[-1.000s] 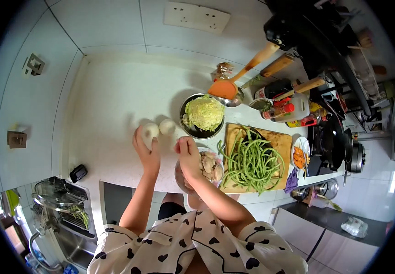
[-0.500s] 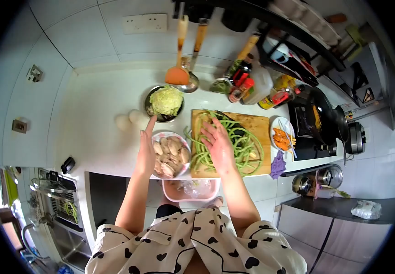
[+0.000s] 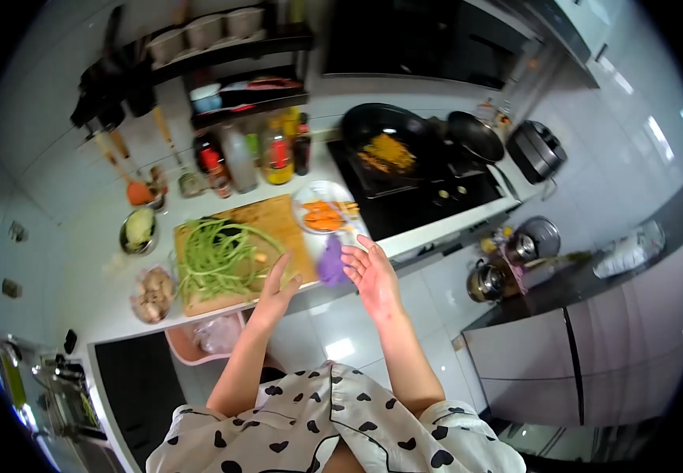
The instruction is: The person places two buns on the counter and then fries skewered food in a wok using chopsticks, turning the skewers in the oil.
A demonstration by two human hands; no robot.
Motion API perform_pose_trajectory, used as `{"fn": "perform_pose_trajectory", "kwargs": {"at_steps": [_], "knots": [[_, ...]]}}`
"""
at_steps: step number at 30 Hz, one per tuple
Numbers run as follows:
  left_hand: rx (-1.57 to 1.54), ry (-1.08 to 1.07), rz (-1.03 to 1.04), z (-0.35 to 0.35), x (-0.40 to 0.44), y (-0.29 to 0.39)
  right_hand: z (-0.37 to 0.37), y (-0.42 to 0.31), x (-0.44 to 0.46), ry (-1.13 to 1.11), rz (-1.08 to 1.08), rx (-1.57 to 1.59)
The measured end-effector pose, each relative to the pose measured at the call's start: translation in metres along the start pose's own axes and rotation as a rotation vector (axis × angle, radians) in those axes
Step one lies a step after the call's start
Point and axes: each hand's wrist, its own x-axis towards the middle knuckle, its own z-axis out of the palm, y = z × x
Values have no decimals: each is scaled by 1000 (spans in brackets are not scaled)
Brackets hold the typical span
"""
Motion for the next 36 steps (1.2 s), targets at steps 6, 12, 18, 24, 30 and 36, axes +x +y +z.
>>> {"fn": "perform_pose_trajectory", "kwargs": {"at_steps": [6,12,18,24,30,36], "knots": [[-127,-85,46,91,40,32,-76,-51,-11,79,-111,40],[-495,59,-190,127,124,-34,-119,-40,44,72,12,-8],[-665,238,-555,157,193,-104,-150,-15,131,95,228,-223],[-638,196,-903,180,236,-145,-167,-6,182,50,357,-369],[-768,164,-896,186,240,-137,-175,-7,196,25,400,-413],[-785,326,-684,186,212,-68,-168,-21,193,-258,-12,-798]]}}
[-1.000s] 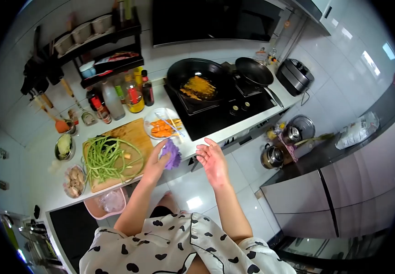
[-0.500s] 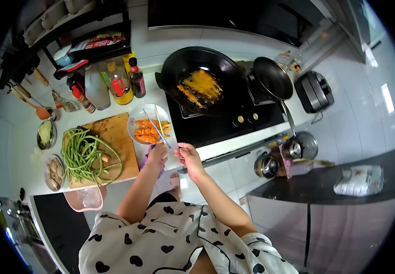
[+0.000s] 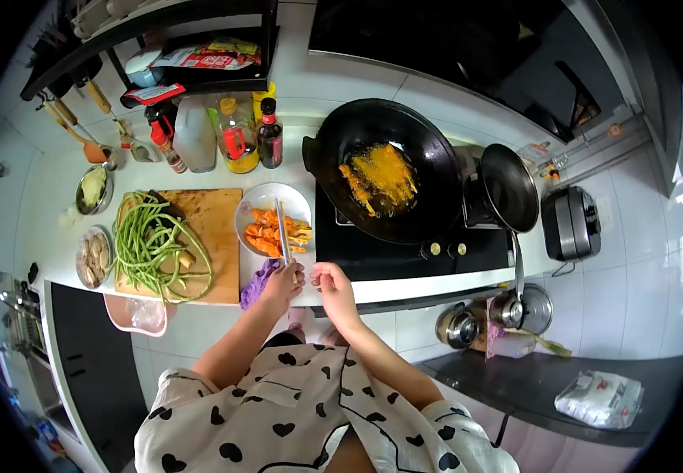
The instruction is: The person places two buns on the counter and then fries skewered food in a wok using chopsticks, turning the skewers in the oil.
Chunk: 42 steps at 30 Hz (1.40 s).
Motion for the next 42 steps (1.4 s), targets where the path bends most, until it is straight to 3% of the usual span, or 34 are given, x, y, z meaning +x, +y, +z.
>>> {"fn": "perform_pose_trajectory", "kwargs": {"at_steps": [3,6,10,15,16,18,19,20,22,26,30,32,35,39,42], "knots": [[-46,-22,243,9,-35,4,-5,-43,1,-89,-242,-266],[101,-5,445,31,-70,9,-17,-78,5,-206,-409,-490],[247,-131,468,80,-106,14,-56,-107,18,-307,-636,-664],[460,-347,564,146,-111,21,-125,-129,36,-92,-814,-722],[453,-375,698,169,-117,27,-138,-133,41,-37,-796,-711],[453,-509,704,183,-101,30,-166,-134,49,79,-685,-602],[459,-466,726,193,-98,32,-180,-138,56,131,-776,-497],[466,-395,735,202,-94,32,-197,-134,60,145,-722,-518],[518,-239,770,210,-80,32,-225,-127,70,101,-518,-261],[399,23,846,202,-64,30,-263,-127,97,-19,-255,-119],[277,176,850,189,-66,30,-252,-112,123,-175,-447,-196],[273,197,855,184,-68,34,-238,-112,125,-290,-245,-136],[240,175,864,180,-68,43,-209,-102,128,-346,-256,-276],[239,76,834,162,-66,57,-174,-89,127,-316,-607,-536],[227,37,812,143,-70,69,-158,-80,129,-328,-662,-684]]}}
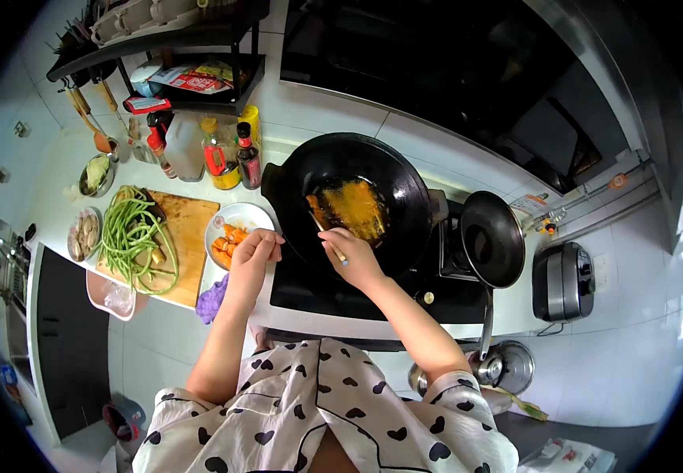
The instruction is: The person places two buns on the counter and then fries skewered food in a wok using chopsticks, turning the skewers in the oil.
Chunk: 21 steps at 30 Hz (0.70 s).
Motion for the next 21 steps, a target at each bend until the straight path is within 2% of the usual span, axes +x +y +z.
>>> {"fn": "perform_pose_trajectory", "kwargs": {"at_steps": [7,13,17,20,21], "knots": [[-116,-39,-57,-44,23,0,17,5,19,126,149,-213],[-118,-163,-38,-67,50,-13,19,14,21,185,290,-302],[-69,-156,-50,-67,62,-7,17,10,20,290,240,-141],[-91,-140,-55,-67,66,-6,-7,-17,24,288,513,53],[-74,-129,-20,-67,66,-7,-17,-17,23,315,517,52]]}}
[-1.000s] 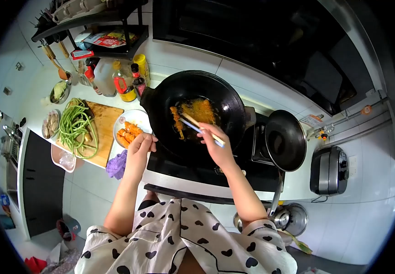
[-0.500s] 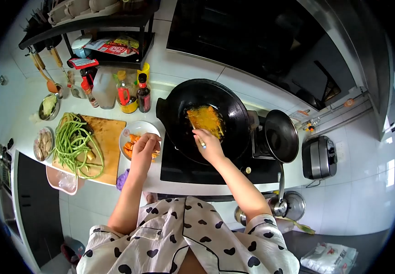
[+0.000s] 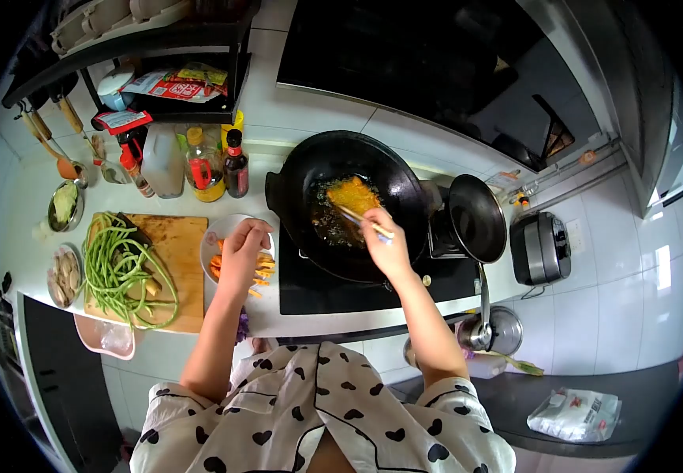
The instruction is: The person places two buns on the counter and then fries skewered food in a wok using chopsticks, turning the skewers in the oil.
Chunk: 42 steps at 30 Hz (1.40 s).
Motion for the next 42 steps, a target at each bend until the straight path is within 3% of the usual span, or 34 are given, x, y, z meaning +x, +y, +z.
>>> {"fn": "perform_pose_trajectory", "kwargs": {"at_steps": [1,3,8,14,31,37,42], "knots": [[19,13,34,2,-1,0,-6,11,6,69,-84,25],[32,59,58,8,-6,3,-22,27,18,130,-25,171],[63,156,110,15,-6,0,-59,73,48,180,35,39],[146,209,137,19,11,-4,-57,114,63,133,114,242],[165,208,136,24,19,-10,-22,84,42,-120,101,447],[175,236,101,19,22,-8,-47,67,43,96,60,385],[214,236,142,20,28,-10,-32,44,27,-81,30,428]]}}
